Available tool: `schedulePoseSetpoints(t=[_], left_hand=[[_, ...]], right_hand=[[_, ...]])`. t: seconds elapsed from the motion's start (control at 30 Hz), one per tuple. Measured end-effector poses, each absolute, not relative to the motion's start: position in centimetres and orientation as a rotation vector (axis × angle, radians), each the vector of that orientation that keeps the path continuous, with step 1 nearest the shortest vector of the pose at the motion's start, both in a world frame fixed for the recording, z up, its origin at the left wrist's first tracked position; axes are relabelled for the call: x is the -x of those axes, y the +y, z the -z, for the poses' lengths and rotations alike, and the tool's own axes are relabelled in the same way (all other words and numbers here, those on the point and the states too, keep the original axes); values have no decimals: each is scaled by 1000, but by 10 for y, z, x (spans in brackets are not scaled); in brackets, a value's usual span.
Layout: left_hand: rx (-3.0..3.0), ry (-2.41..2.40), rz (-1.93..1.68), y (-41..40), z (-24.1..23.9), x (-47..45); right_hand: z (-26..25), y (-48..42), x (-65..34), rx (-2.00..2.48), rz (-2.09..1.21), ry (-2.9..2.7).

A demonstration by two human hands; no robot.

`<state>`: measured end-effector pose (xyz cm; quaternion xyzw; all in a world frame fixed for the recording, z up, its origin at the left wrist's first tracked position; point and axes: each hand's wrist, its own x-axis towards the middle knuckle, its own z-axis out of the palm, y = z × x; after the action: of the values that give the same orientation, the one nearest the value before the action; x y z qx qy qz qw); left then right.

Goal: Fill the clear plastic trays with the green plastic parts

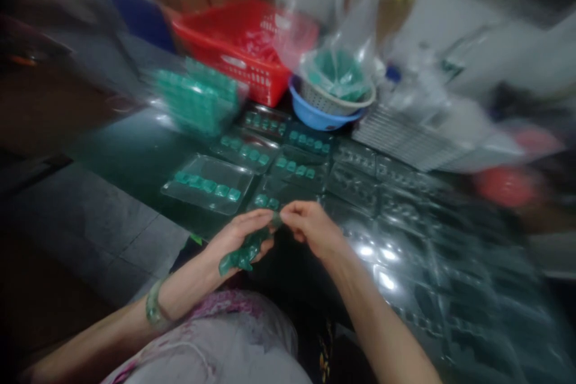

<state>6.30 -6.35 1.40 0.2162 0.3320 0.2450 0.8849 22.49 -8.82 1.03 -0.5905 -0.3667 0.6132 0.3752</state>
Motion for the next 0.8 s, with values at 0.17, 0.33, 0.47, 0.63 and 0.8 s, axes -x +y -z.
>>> schedulePoseSetpoints(t=[0.17, 0.33, 0.47, 0.63, 0.8], left_hand=[[-417, 677, -428, -59, -18, -66], [-346, 654, -358, -59, -24, -66], [-279, 608, -316, -61, -18, -64], [-212, 595, -229, -59, -6, -53], [-200, 577, -277, -58, -2, -43]], right_hand=[[-8, -97, -221, 1535, -1406, -1038], [-19, -112, -216, 1544, -931, -1479], [-18, -116, -222, 1592, -744, -1659], [3, -95, -239, 1729, -385, -1752], [19, -78, -231, 1868, -180, -1948]])
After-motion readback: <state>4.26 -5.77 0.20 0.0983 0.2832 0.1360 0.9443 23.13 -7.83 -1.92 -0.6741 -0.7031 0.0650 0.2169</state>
